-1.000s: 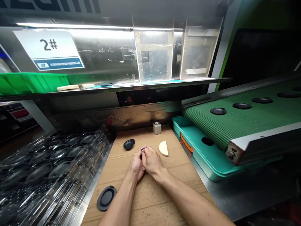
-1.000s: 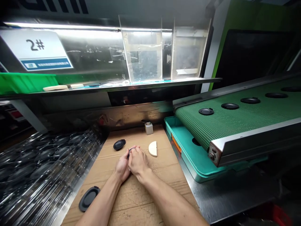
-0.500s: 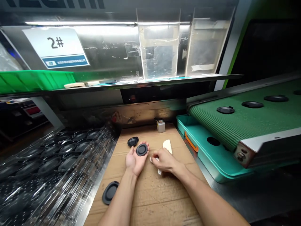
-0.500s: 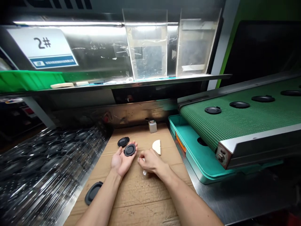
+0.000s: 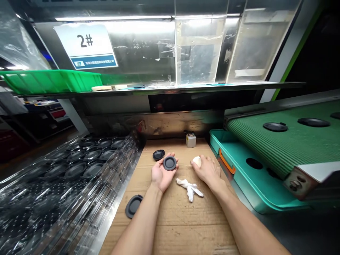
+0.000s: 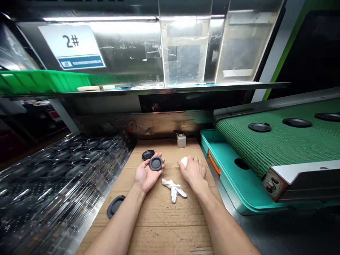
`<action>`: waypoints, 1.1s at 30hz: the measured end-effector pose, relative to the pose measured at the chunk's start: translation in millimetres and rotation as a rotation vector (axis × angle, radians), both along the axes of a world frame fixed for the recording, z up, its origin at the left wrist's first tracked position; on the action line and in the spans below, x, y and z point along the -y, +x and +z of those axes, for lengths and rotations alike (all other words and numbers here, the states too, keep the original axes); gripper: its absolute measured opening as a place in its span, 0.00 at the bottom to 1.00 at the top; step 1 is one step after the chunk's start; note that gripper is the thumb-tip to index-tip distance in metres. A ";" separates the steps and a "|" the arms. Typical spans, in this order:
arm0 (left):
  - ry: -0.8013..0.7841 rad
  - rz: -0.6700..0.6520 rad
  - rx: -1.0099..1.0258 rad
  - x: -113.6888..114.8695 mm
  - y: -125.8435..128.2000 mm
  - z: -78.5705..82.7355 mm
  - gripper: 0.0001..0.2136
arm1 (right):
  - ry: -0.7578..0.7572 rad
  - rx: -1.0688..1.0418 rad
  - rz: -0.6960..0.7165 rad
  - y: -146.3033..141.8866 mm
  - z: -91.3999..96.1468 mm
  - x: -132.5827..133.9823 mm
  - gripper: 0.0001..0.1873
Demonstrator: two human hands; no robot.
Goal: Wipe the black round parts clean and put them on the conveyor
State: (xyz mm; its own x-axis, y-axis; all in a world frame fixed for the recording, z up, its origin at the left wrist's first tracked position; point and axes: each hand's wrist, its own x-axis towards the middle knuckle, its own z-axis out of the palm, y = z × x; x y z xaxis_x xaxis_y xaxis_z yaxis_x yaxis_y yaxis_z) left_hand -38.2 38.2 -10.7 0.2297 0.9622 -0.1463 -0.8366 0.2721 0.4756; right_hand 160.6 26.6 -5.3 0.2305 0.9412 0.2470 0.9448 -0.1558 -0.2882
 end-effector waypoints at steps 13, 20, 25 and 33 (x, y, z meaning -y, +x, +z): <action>0.003 -0.008 0.005 1.5 7.3 -2.3 0.15 | 0.311 -0.253 0.677 -40.4 2.2 17.9 0.19; -0.037 -0.075 -0.041 1.5 7.8 -8.8 0.13 | 0.258 -0.086 0.437 -25.0 -3.5 10.4 0.18; -0.017 -0.099 -0.081 2.5 5.9 -5.9 0.15 | 0.169 -0.051 0.199 2.7 -19.0 -10.6 0.17; 0.543 0.429 -1.064 20.0 30.8 -3.6 0.41 | 0.099 -0.050 0.205 2.5 -32.5 -15.9 0.19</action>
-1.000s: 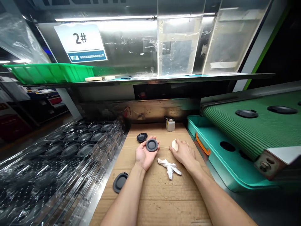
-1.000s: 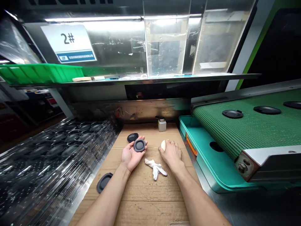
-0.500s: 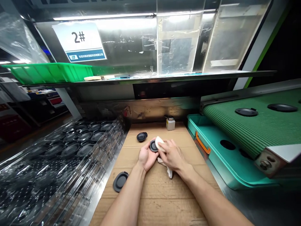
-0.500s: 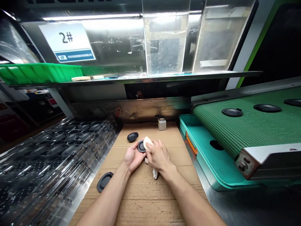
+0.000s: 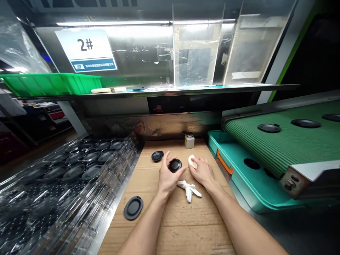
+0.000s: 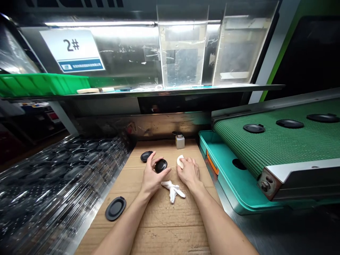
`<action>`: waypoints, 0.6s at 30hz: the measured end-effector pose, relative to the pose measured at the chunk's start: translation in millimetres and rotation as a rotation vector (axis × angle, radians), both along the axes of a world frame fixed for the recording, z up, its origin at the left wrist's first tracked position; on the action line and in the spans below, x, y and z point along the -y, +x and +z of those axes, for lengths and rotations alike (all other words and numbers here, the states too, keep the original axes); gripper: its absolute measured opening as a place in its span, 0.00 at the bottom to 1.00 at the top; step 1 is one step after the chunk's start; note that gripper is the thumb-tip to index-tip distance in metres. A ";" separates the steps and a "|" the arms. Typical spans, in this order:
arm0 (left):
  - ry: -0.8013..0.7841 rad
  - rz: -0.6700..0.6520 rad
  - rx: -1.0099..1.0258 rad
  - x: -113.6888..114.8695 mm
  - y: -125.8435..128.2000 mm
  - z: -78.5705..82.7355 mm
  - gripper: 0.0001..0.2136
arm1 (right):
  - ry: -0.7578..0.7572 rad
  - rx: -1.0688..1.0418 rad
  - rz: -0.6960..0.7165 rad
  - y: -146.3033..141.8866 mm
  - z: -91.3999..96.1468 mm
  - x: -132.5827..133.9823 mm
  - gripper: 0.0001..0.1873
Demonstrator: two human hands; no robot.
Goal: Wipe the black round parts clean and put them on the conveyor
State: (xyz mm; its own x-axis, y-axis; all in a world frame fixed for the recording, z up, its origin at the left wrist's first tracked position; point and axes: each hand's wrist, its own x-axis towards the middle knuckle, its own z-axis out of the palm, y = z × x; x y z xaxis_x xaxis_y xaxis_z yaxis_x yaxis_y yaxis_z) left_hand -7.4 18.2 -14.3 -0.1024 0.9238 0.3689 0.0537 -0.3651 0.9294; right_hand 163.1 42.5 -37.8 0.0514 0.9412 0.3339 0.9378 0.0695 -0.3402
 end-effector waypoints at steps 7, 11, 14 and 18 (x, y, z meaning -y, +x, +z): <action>0.330 0.121 -0.442 18.0 10.9 7.7 0.45 | -0.003 0.012 -0.005 1.0 0.8 0.2 0.19; 0.320 0.125 -0.473 17.8 10.8 7.0 0.47 | 0.004 0.003 0.000 1.3 0.7 0.9 0.19; 0.294 0.136 -0.464 17.1 11.1 6.8 0.49 | 0.005 0.007 0.001 1.7 1.0 1.0 0.19; 0.277 0.145 -0.460 17.6 10.7 7.6 0.50 | 0.004 0.005 0.007 1.5 2.2 1.8 0.19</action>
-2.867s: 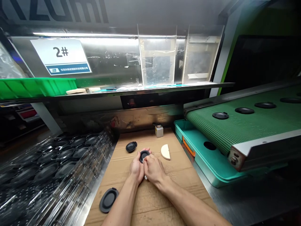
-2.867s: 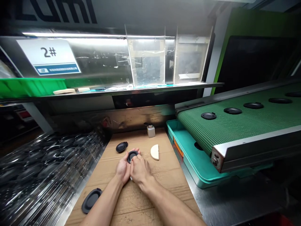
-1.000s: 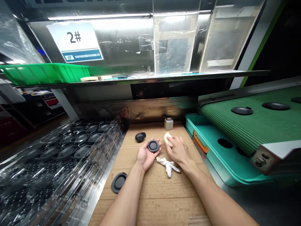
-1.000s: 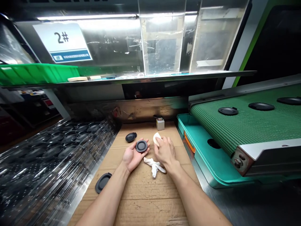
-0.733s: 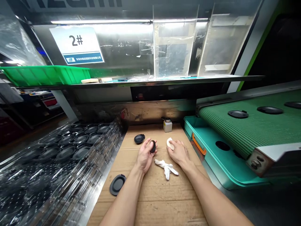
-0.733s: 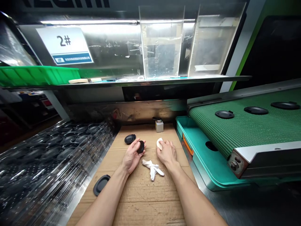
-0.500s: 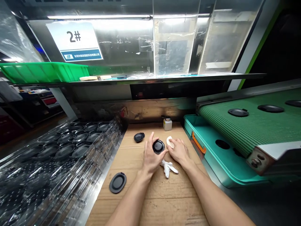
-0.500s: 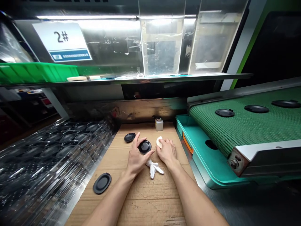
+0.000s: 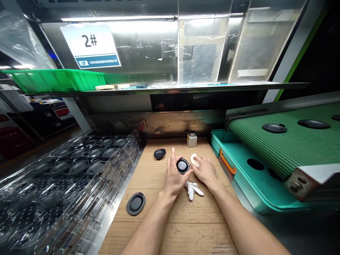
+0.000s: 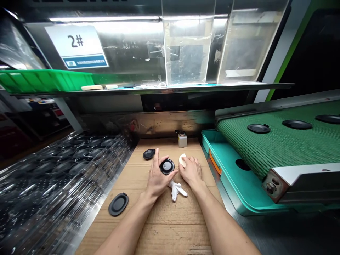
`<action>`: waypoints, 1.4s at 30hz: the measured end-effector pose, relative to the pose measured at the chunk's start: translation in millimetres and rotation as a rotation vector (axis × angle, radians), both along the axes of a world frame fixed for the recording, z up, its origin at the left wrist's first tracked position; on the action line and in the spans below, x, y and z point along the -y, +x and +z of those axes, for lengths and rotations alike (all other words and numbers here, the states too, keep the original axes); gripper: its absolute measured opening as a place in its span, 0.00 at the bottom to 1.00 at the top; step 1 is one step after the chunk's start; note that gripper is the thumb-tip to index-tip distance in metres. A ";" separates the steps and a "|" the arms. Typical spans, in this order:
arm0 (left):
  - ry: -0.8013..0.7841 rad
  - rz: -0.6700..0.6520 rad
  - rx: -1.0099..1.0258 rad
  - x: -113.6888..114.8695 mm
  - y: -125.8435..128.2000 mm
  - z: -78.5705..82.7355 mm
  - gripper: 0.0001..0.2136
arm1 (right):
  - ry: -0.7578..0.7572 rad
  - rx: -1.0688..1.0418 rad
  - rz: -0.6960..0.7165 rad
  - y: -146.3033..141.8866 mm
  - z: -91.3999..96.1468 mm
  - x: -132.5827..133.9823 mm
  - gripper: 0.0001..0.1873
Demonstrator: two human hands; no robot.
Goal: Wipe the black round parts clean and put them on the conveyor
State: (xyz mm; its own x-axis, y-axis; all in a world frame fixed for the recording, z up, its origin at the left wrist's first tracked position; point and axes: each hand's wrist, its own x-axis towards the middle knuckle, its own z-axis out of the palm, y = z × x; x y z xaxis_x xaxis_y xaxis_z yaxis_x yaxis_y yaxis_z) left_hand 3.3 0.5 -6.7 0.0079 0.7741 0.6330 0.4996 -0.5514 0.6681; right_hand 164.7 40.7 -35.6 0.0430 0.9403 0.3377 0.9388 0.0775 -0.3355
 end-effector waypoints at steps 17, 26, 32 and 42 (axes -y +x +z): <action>-0.428 -0.124 0.476 -14.3 3.4 -11.2 0.25 | -0.025 0.014 0.011 10.2 -7.7 -0.5 0.23; -0.675 -0.186 0.664 3.9 -8.5 -12.0 0.18 | -0.053 0.033 0.039 27.2 -34.3 -17.5 0.30; -0.464 -0.086 0.225 67.8 -50.3 6.1 0.14 | -0.035 0.017 0.037 24.7 -37.6 -19.2 0.32; -0.547 0.149 -0.064 -45.8 -120.2 31.5 0.13 | -0.057 -0.020 -0.023 5.2 -18.6 -6.1 0.25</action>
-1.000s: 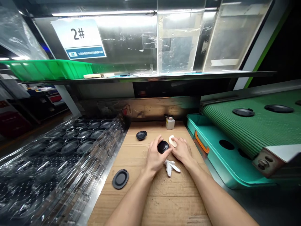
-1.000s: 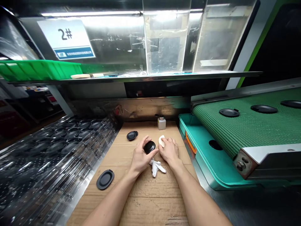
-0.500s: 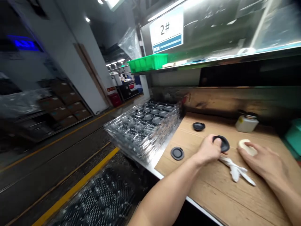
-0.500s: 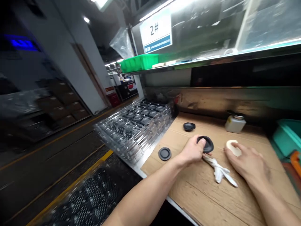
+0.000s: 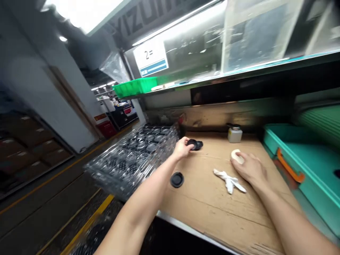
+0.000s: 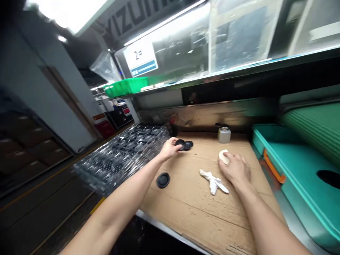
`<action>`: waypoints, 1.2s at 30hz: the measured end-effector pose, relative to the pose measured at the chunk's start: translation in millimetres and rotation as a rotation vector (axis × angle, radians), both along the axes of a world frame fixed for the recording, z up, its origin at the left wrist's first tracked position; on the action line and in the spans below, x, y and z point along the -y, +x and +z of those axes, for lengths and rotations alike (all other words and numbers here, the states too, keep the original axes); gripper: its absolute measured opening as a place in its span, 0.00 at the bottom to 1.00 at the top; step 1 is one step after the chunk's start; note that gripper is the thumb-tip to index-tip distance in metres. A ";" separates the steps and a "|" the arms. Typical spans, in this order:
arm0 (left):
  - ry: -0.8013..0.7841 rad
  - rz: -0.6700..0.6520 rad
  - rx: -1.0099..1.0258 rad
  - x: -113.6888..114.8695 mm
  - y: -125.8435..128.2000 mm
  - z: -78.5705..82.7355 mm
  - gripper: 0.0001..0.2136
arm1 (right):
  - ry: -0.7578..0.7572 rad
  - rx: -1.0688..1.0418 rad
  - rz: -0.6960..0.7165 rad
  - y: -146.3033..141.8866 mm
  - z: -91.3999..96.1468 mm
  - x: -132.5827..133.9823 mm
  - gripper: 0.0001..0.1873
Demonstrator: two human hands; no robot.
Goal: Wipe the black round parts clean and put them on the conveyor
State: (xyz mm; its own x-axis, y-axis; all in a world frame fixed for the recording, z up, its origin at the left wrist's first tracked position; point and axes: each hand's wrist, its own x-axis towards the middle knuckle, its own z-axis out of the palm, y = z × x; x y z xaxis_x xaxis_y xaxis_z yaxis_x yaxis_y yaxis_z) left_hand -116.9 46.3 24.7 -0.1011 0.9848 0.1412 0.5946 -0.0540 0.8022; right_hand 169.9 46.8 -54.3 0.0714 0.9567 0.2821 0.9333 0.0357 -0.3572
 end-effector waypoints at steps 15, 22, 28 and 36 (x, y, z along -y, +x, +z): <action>-0.262 -0.001 -0.558 -90.3 1.7 -4.0 0.26 | 0.081 -0.110 -0.021 -5.7 16.1 3.8 0.13; -0.350 -0.252 -0.682 -94.9 17.6 4.4 0.51 | 0.045 -0.129 -0.015 -2.9 20.1 3.4 0.14; -0.451 -0.228 -0.630 -105.9 33.8 13.3 0.36 | 0.066 -0.145 -0.021 -2.5 20.7 3.7 0.13; -0.490 -0.091 -0.573 -110.6 61.7 20.8 0.34 | 0.103 -0.179 -0.007 -1.2 20.7 4.3 0.12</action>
State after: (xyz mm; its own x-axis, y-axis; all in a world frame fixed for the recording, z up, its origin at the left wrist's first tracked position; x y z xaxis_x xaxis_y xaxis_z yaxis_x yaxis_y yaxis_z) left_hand -55.2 156.9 45.6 -0.0595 0.9493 -0.3087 0.9357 0.1608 0.3140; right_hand 168.6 42.5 -33.6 0.1357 0.9227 0.3608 0.8558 0.0743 -0.5120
